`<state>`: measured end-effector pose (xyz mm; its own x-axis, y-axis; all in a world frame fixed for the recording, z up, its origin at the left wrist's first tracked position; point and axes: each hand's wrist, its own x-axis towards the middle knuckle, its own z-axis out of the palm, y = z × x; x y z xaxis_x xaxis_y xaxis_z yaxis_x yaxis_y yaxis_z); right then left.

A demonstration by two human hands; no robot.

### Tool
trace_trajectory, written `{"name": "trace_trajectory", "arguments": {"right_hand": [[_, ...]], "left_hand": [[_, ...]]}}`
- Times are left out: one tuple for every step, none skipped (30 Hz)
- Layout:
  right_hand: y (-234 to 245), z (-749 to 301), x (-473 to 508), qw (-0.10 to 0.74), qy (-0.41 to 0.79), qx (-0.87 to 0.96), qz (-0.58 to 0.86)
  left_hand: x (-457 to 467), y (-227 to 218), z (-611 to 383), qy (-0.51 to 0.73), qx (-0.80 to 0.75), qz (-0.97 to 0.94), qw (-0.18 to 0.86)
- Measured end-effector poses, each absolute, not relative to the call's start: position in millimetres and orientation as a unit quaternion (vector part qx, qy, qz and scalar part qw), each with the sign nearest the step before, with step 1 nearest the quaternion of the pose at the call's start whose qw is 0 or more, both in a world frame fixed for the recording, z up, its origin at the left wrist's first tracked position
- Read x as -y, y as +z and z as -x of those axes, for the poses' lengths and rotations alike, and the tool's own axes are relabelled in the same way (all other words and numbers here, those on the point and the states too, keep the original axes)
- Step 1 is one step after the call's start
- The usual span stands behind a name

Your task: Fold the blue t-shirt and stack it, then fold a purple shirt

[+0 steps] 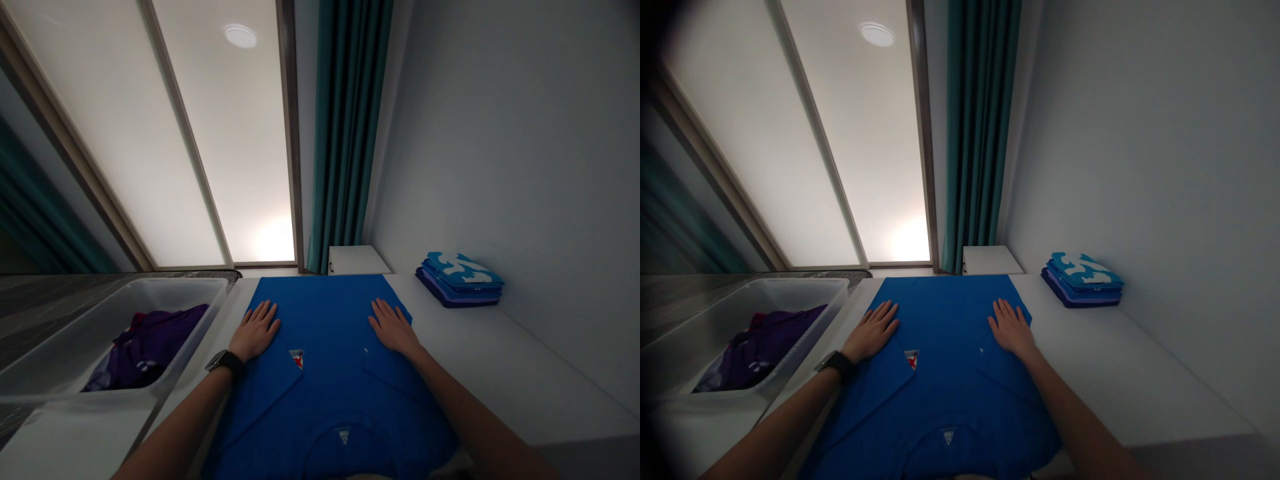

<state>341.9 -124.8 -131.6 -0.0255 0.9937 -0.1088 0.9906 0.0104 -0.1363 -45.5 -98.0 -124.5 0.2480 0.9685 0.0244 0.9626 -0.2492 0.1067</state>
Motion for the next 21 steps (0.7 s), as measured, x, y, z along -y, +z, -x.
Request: {"name": "trace_trajectory", "arguments": {"right_hand": [[-132.5, -342.1, 124.9, 0.008, 0.086, 0.710, 0.699], [-133.3, -342.3, 125.0, 0.007, 0.085, 0.710, 0.699], [-134.0, -342.5, 124.9, 0.007, 0.084, 0.710, 0.699], [-134.4, -342.6, 124.6, 0.007, 0.083, 0.709, 0.700], [-134.6, -342.8, 124.2, 0.007, 0.084, 0.709, 0.700], [-134.4, -343.1, 123.4, 0.007, 0.086, 0.710, 0.699], [-133.7, -343.5, 122.1, 0.007, 0.089, 0.711, 0.698], [-132.7, -343.9, 120.2, 0.007, 0.095, 0.710, 0.698], [-131.3, -344.5, 117.7, 0.007, 0.101, 0.709, 0.698], [-129.8, -345.0, 114.4, 0.007, 0.105, 0.707, 0.699], [-128.1, -345.6, 110.5, 0.008, 0.106, 0.706, 0.701], [-126.7, -346.0, 105.8, 0.010, 0.104, 0.705, 0.702], [-125.5, -346.3, 100.5, 0.013, 0.099, 0.706, 0.701], [-124.6, -346.3, 94.7, 0.016, 0.094, 0.708, 0.700], [-124.2, -346.0, 88.5, 0.019, 0.091, 0.711, 0.697], [-124.0, -345.5, 82.0, 0.024, 0.091, 0.715, 0.693], [-124.2, -344.6, 75.5, 0.029, 0.094, 0.719, 0.688], [-124.5, -343.4, 69.0, 0.034, 0.097, 0.725, 0.681], [-125.0, -341.9, 62.9, 0.039, 0.100, 0.730, 0.675], [-125.6, -340.3, 57.2, 0.043, 0.102, 0.735, 0.669], [-126.3, -338.7, 52.2, 0.047, 0.104, 0.739, 0.664]], "left_hand": [[98.4, -125.4, 45.7, 0.046, -0.612, -0.789, 0.034], [98.6, -126.3, 45.9, 0.047, -0.611, -0.789, 0.035], [98.7, -126.9, 46.1, 0.048, -0.610, -0.790, 0.038], [98.6, -127.1, 46.2, 0.046, -0.608, -0.791, 0.042], [98.4, -126.6, 46.2, 0.044, -0.608, -0.791, 0.047], [98.0, -125.2, 46.0, 0.042, -0.609, -0.791, 0.052], [97.1, -122.9, 45.5, 0.040, -0.611, -0.788, 0.057], [95.8, -119.7, 44.9, 0.040, -0.615, -0.785, 0.062], [93.8, -115.7, 44.1, 0.042, -0.621, -0.780, 0.065], [91.1, -111.1, 43.2, 0.047, -0.626, -0.775, 0.066], [87.6, -106.4, 42.3, 0.054, -0.631, -0.771, 0.065], [83.3, -101.9, 41.5, 0.062, -0.633, -0.769, 0.062], [78.2, -98.0, 41.0, 0.069, -0.633, -0.769, 0.056], [72.6, -95.0, 40.7, 0.075, -0.632, -0.770, 0.050], [66.5, -92.9, 40.7, 0.080, -0.630, -0.772, 0.042], [60.0, -91.7, 41.1, 0.083, -0.627, -0.773, 0.036], [53.2, -91.3, 41.8, 0.086, -0.626, -0.774, 0.031], [46.2, -91.5, 43.0, 0.088, -0.627, -0.774, 0.027], [38.9, -91.9, 44.6, 0.091, -0.629, -0.771, 0.024], [31.2, -92.5, 46.7, 0.094, -0.633, -0.768, 0.022], [23.2, -93.2, 49.3, 0.097, -0.637, -0.764, 0.021]]}}
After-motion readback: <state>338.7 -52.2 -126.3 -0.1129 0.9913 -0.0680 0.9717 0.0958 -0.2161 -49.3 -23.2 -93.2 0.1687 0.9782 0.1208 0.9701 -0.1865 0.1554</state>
